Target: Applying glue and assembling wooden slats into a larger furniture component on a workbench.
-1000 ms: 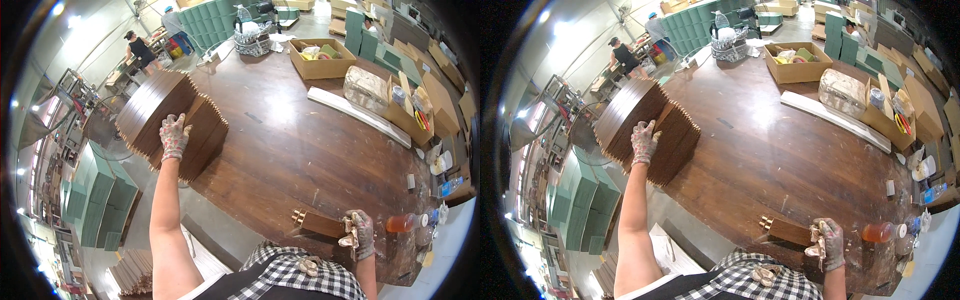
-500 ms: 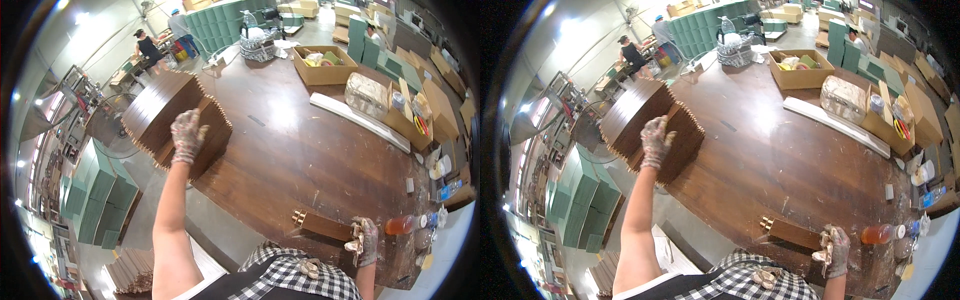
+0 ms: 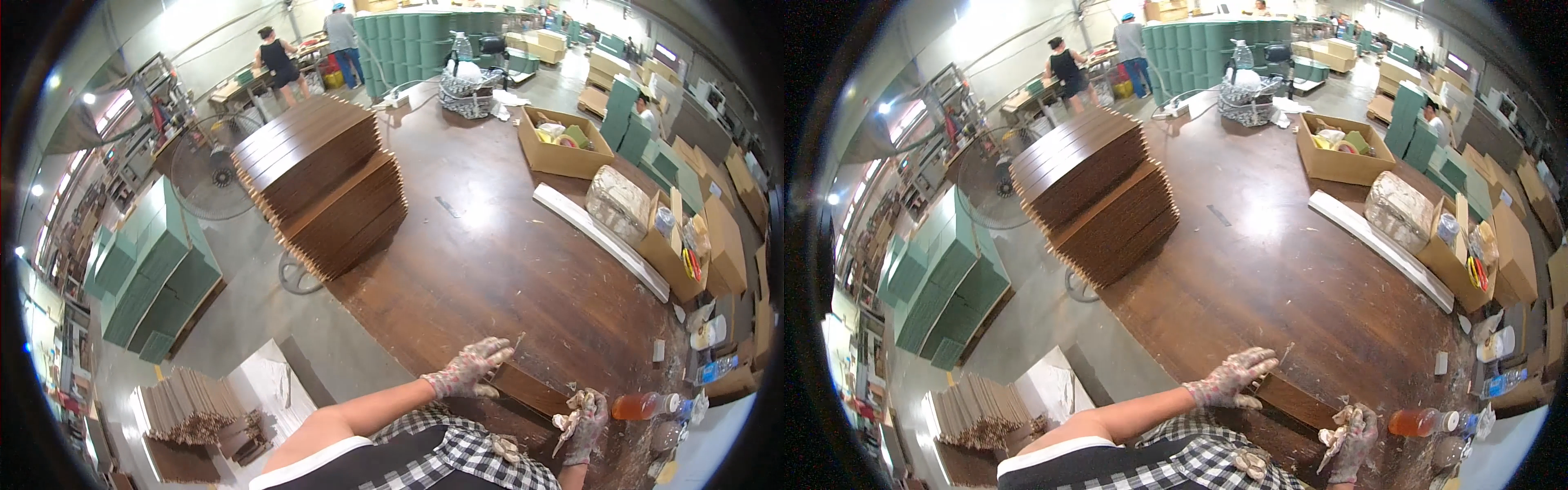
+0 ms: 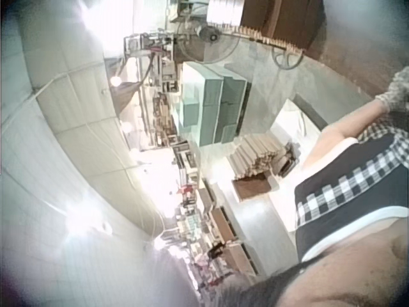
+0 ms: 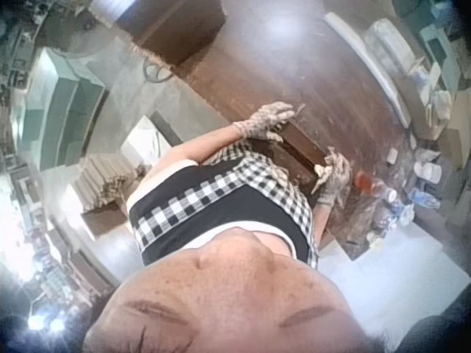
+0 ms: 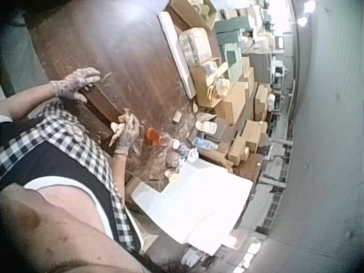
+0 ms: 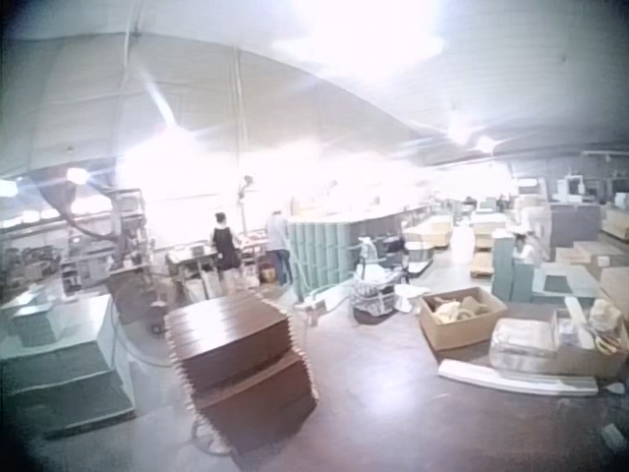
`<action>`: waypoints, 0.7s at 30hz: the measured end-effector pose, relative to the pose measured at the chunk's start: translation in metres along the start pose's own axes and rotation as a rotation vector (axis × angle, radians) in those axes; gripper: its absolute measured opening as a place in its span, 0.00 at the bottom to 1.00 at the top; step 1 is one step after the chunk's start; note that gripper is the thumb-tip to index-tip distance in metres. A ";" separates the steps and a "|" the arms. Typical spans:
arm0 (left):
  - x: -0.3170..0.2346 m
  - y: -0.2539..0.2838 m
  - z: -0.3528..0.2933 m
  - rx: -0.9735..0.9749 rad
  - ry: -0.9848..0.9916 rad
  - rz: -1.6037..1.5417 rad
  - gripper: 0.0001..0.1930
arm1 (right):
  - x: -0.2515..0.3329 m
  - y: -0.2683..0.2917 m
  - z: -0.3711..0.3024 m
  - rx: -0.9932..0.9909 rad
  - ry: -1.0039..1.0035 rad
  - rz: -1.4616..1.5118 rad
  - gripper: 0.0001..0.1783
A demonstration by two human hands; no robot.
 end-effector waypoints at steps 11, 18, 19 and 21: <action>-0.004 -0.003 -0.005 0.009 0.011 0.021 0.41 | 0.016 0.011 -0.021 0.065 0.053 -0.206 0.13; 0.004 0.013 0.003 -0.079 -0.032 -0.026 0.42 | 0.013 0.038 -0.024 -0.189 0.229 -0.523 0.11; 0.011 0.008 0.001 -0.055 -0.005 -0.024 0.44 | 0.015 0.028 -0.024 -0.197 0.208 -0.632 0.12; 0.022 0.001 -0.002 -0.037 0.014 -0.058 0.47 | 0.026 -0.005 -0.024 -0.233 0.284 -0.708 0.11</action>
Point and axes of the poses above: each hand's wrist, its own z-axis towards the middle knuckle, its own y-axis out of the back of the hand, x = y × z, the point moved 9 cm from there along z, towards the middle knuckle, and after that the axes turned 11 degrees about -z, right-handed, at the moved point
